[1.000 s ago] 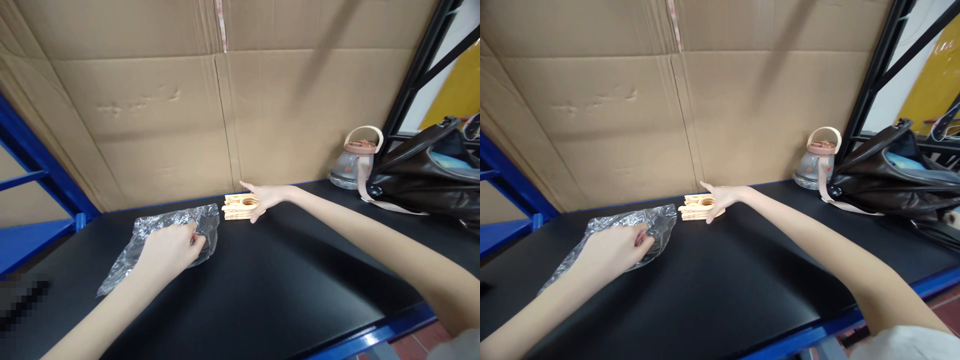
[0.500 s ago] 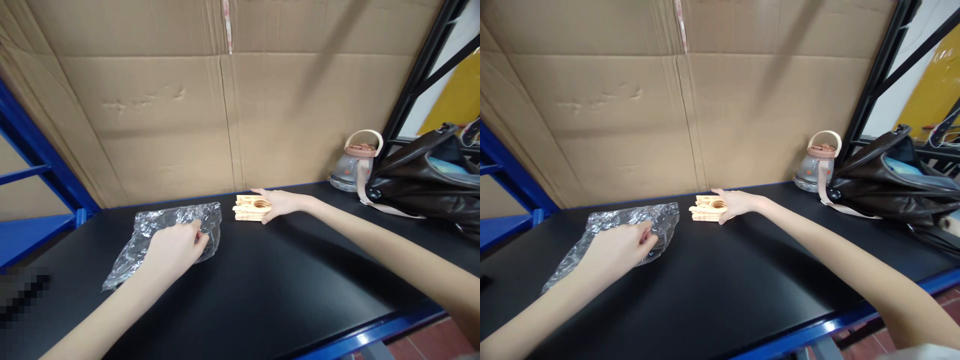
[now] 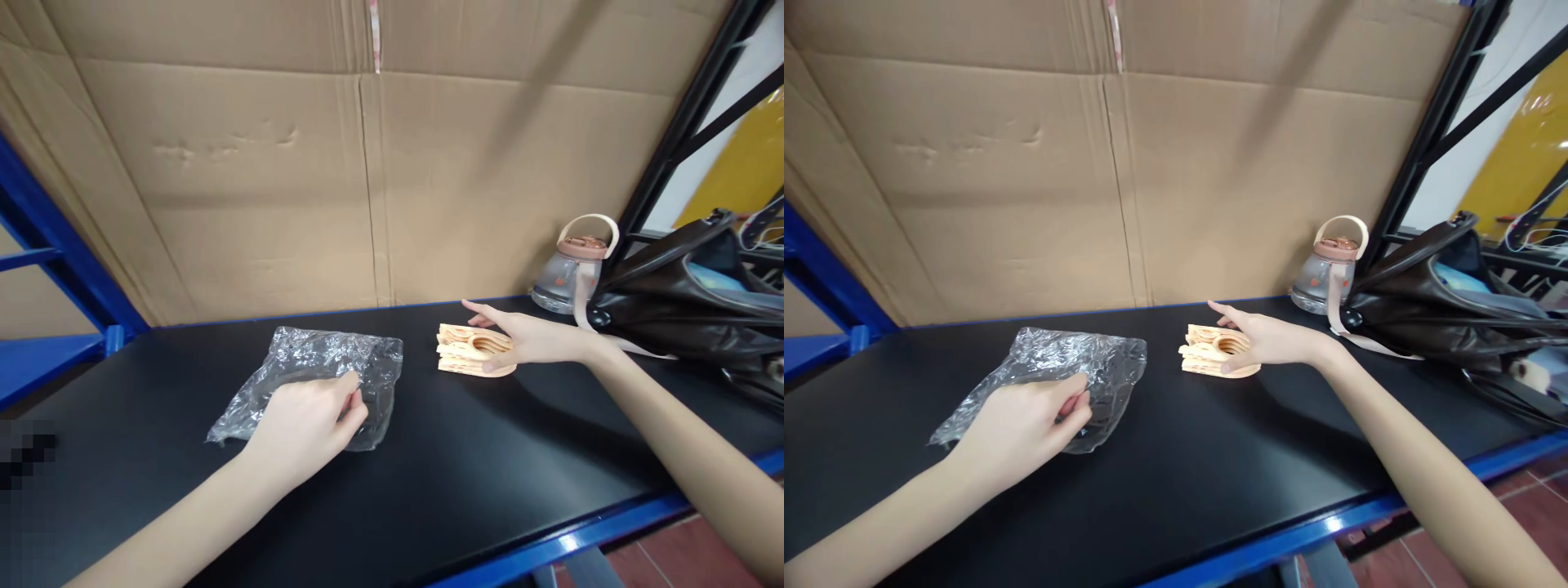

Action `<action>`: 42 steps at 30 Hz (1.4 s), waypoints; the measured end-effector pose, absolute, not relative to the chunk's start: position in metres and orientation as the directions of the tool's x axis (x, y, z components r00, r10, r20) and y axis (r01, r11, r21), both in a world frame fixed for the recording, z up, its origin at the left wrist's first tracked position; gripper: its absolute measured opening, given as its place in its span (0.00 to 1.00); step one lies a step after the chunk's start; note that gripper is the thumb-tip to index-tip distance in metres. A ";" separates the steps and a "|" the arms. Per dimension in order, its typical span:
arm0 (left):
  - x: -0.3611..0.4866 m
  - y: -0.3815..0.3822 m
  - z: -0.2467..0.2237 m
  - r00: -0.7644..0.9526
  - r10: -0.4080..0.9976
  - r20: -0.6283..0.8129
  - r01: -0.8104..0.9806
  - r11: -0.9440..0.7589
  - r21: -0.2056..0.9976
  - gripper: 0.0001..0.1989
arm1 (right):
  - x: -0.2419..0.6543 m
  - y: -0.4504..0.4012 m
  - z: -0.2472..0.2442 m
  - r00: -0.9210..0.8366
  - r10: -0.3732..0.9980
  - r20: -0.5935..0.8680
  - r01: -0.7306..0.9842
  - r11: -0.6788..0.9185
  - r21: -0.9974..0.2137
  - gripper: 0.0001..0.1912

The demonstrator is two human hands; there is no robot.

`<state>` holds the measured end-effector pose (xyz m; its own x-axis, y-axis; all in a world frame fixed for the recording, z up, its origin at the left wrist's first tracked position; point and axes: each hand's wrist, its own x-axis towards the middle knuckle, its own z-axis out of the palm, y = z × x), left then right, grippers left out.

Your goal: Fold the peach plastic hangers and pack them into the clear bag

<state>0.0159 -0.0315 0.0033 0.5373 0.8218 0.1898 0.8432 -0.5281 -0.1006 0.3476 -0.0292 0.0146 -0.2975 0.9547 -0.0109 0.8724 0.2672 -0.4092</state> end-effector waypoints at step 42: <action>0.033 -0.050 -0.013 0.597 0.747 0.292 0.697 -0.664 0.273 0.13 | 0.246 -0.074 -0.012 -0.763 0.547 0.344 0.625 0.759 0.183 0.13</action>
